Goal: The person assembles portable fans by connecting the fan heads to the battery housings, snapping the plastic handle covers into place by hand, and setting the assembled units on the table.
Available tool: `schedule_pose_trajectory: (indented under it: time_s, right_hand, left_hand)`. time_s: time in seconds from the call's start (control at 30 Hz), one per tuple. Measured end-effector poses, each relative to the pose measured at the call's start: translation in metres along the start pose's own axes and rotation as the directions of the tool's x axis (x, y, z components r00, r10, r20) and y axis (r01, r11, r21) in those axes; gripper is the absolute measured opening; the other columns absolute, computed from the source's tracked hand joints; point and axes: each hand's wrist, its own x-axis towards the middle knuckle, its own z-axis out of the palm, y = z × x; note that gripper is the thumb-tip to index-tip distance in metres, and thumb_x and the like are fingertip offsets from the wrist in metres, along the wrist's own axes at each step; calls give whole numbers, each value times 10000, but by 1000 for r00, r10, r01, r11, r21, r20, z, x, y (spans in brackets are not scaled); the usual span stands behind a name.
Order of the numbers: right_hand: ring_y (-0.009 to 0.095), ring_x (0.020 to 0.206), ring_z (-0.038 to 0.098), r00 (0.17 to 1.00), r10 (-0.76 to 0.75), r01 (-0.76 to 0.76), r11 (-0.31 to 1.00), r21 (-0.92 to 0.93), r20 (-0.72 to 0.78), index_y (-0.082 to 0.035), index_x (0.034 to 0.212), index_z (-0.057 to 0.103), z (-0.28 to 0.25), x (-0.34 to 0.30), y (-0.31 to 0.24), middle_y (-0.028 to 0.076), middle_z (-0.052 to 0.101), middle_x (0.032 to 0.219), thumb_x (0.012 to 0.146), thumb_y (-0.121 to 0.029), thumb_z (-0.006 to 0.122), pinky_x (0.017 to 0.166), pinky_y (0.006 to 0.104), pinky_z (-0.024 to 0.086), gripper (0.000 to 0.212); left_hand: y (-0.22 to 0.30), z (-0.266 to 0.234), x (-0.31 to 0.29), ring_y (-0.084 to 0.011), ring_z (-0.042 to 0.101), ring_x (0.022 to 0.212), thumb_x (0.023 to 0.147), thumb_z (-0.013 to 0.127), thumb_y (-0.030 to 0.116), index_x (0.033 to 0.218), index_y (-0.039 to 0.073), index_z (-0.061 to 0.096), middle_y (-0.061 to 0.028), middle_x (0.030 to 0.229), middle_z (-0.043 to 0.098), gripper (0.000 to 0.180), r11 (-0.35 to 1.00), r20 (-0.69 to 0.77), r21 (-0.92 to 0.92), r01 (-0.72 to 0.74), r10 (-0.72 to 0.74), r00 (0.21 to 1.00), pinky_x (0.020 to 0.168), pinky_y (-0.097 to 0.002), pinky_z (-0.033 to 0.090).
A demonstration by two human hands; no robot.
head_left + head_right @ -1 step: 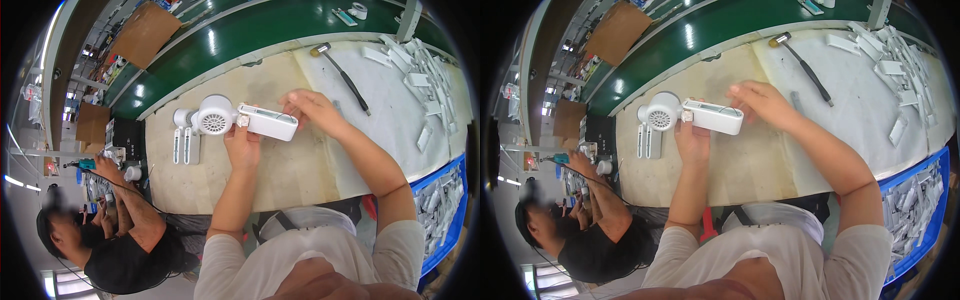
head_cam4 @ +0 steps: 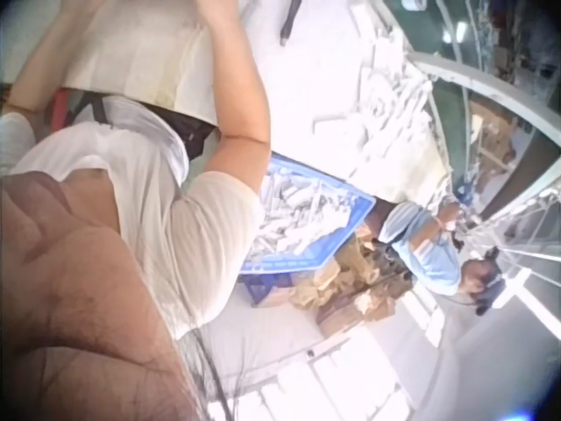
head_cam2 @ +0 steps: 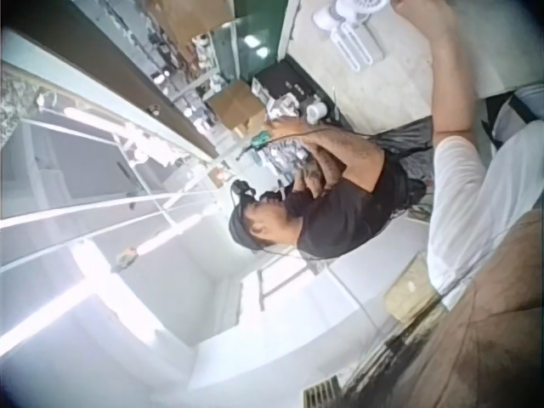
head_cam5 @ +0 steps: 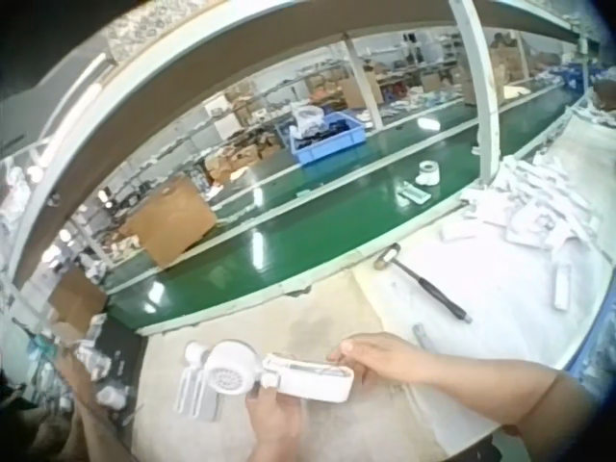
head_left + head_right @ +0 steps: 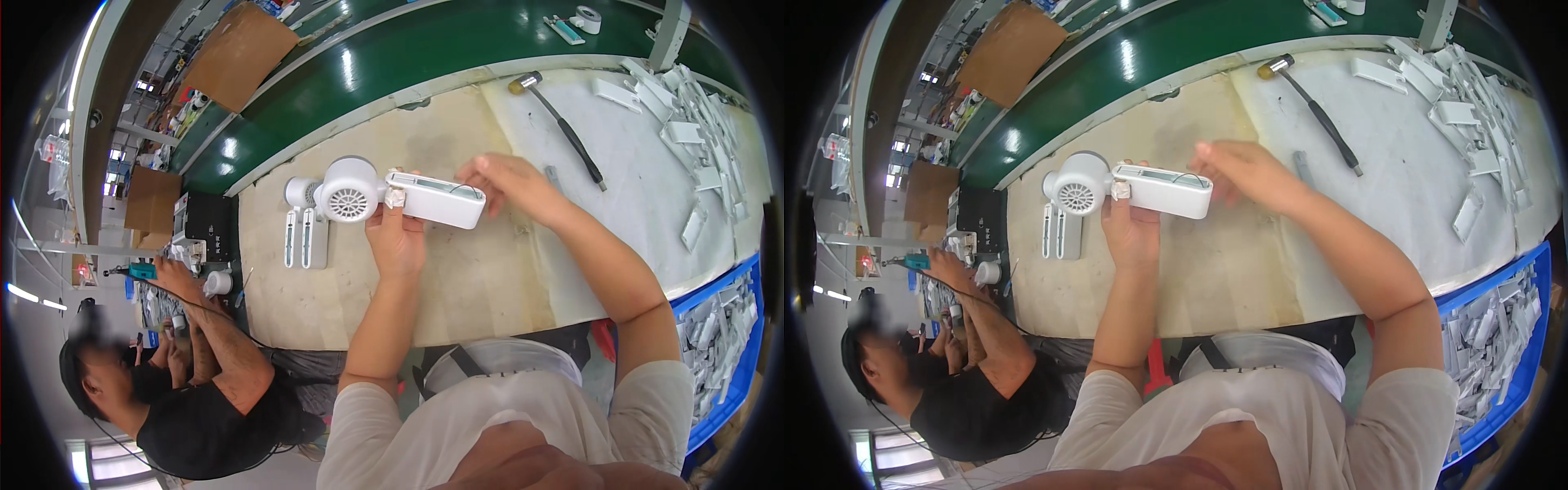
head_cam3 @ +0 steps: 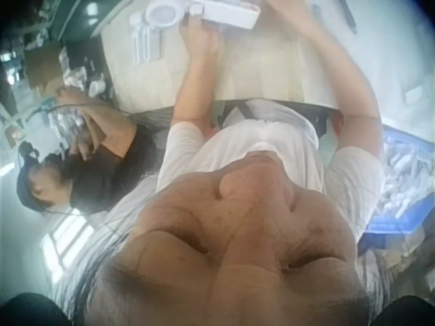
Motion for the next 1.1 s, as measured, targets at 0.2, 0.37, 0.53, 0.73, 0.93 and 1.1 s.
schedule_pose_trajectory:
  time_s: [0.2, 0.37, 0.53, 0.73, 0.93, 1.1]
  right_hand:
    - [154, 734, 551, 980, -195, 178, 956, -232, -50, 4, 957, 578, 35, -12, 5, 93, 593, 828, 796, -432, 599, 655, 276, 438, 465]
    - [176, 661, 563, 956, -260, 194, 909, -369, -136, 1, 773, 580, 32, -21, -6, 104, 581, 712, 775, -392, 631, 588, 295, 428, 397]
    - [279, 593, 550, 865, -499, 437, 691, -576, 57, -27, 690, 585, 16, -16, -2, 128, 567, 647, 754, -408, 633, 584, 331, 444, 389]
    - [277, 846, 567, 908, -354, 398, 557, -729, 225, -57, 876, 610, 3, 6, 1, 125, 583, 884, 760, -281, 642, 746, 339, 449, 254]
    - [294, 940, 546, 728, -665, 58, 303, -951, -167, -45, 907, 613, -131, 77, -29, 127, 588, 972, 786, -174, 590, 828, 356, 434, 178]
    - [345, 1051, 515, 599, -342, -685, 250, -685, -724, -20, 1024, 585, -234, 128, -41, 168, 566, 1110, 824, -466, 487, 864, 396, 433, 499]
  left_hand:
    - [4, 8, -3, -230, 543, 1019, 836, 581, 105, 1115, 16, 492, -109, 1099, 543, 306, 997, -61, -40, -71, 68, 996, 870, -376, 474]
    - [6, 20, -11, -220, 513, 1037, 837, 579, 183, 1136, 47, 462, -65, 1097, 517, 349, 995, -20, 22, -102, 103, 995, 908, -424, 426]
    - [11, 14, -8, -257, 555, 997, 802, 612, 81, 1137, 17, 468, -98, 1089, 551, 370, 992, 79, -127, -22, 33, 996, 889, -407, 462]
    - [62, -26, 23, -261, 603, 781, 755, 625, 122, 1069, -22, 512, -133, 877, 620, 363, 304, 84, 952, -31, -165, 983, 683, -320, 467]
    - [94, -78, 15, -364, 581, 779, 707, 636, 144, 1054, 8, 486, -190, 859, 600, 401, -400, -17, 916, 27, 29, 999, 679, -418, 453]
    - [88, -77, 7, -378, 443, 1035, 612, 670, 49, 1097, 3, 472, -183, 1172, 479, 526, -622, 269, 782, -37, 284, 920, 873, -459, 350]
